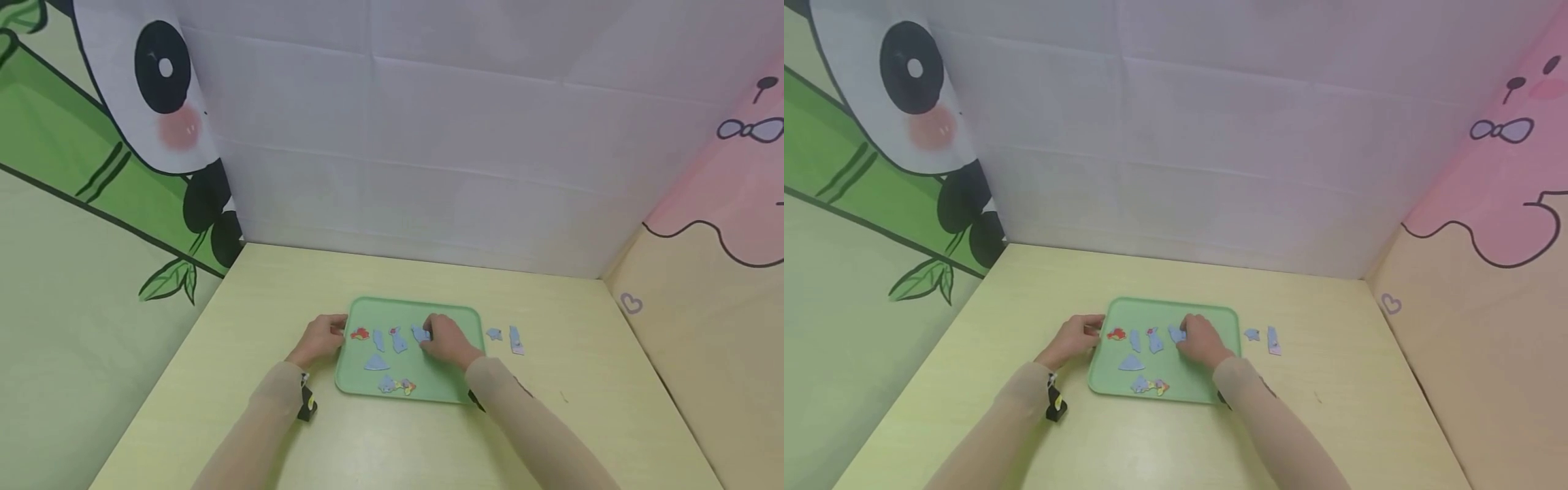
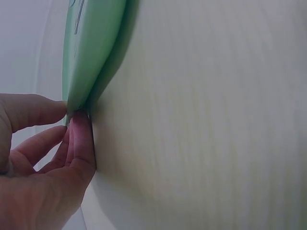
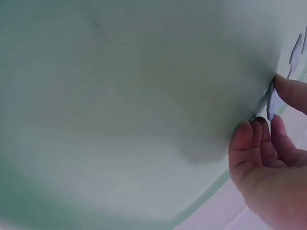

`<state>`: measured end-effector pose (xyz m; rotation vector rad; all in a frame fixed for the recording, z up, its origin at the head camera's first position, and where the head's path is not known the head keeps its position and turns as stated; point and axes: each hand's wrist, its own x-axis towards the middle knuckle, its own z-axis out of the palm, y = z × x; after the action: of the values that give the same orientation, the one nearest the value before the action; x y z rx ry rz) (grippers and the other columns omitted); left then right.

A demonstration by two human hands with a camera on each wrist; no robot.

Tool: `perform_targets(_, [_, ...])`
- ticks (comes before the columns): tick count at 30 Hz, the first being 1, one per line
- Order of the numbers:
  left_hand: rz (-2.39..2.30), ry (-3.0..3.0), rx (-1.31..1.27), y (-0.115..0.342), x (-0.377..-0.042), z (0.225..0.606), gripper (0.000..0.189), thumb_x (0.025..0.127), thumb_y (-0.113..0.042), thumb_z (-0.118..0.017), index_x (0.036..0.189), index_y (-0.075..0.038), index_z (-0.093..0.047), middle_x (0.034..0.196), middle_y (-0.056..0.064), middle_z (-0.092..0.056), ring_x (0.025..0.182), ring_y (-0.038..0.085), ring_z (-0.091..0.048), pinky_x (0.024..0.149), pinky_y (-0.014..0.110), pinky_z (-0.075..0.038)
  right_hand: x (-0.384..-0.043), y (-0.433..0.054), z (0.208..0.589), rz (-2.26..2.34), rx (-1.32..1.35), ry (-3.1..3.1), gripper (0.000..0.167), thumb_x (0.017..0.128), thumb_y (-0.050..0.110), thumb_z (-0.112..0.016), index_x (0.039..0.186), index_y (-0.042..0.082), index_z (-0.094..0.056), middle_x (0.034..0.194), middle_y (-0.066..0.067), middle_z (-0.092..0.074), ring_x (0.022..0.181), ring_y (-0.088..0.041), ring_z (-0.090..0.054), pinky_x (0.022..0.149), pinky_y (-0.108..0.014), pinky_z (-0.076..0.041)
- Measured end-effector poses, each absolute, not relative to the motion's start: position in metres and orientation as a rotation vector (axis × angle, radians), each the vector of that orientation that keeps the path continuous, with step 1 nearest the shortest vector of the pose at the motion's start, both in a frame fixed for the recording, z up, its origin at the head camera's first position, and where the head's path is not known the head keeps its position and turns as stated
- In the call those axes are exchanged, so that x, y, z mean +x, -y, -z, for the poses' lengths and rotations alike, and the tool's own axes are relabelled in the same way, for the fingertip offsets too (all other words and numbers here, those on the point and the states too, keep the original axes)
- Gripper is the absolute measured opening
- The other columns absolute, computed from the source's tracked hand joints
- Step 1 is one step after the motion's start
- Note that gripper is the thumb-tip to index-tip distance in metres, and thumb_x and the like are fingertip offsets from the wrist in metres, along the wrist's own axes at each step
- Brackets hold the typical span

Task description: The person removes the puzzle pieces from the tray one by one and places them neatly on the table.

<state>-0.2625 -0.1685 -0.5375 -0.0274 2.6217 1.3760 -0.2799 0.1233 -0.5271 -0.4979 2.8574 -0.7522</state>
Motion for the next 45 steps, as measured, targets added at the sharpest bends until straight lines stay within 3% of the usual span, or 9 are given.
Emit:
perform_targets(5, [-1.372,-2.628,-0.027,0.167,-0.261,0.535,0.059,0.077,0.006,-0.056,0.135,0.002,-0.051,0.117,0.014,-0.061,0.094,0.024,-0.058,0.071,0.030,-0.052,-0.275,-0.126,0.526,0.845,-0.511,-2.881,0.027,0.081,0.011,-0.074,0.101,0.002,-0.060,0.083,-0.003,-0.057,0.073,-0.016,-0.051,0.065,-0.031,-0.046])
perform_targets(14, [-1.366,-2.624,-0.022,0.165,-0.260,0.533,0.059,0.076,0.007,-0.055,0.135,0.003,-0.050,0.117,0.014,-0.061,0.095,0.024,-0.057,0.070,0.030,-0.051,-0.272,-0.134,0.526,1.034,-0.446,-2.857,0.021,0.080,0.004,-0.073,0.099,0.005,-0.063,0.093,-0.005,-0.063,0.087,-0.021,-0.061,0.075,-0.033,-0.052])
perform_targets(20, [-1.362,-2.621,-0.028,0.164,-0.260,0.533,0.060,0.076,0.005,-0.055,0.136,0.001,-0.050,0.118,0.012,-0.061,0.096,0.023,-0.056,0.070,0.030,-0.051,-0.274,-0.151,0.527,1.096,-0.409,-2.836,0.022,0.080,0.004,-0.074,0.100,0.006,-0.065,0.094,-0.002,-0.064,0.088,-0.019,-0.061,0.076,-0.032,-0.052])
perform_targets(30, [-1.355,-2.637,-0.007,0.167,-0.261,0.533,0.059,0.076,0.005,-0.056,0.135,0.003,-0.050,0.118,0.015,-0.061,0.098,0.026,-0.058,0.073,0.032,-0.052,-0.281,-0.191,0.507,1.140,-0.289,-2.869,0.025,0.080,0.008,-0.076,0.103,0.004,-0.067,0.094,-0.006,-0.066,0.084,-0.023,-0.064,0.072,-0.036,-0.054])
perform_targets(45, [-1.351,-2.641,-0.016,0.166,-0.261,0.534,0.058,0.077,0.006,-0.056,0.135,0.004,-0.050,0.117,0.014,-0.061,0.097,0.025,-0.058,0.072,0.031,-0.052,-0.281,-0.268,0.493,1.191,-0.103,-2.860,0.033,0.083,0.013,-0.073,0.112,0.001,-0.063,0.104,-0.014,-0.065,0.094,-0.031,-0.063,0.072,-0.038,-0.054])
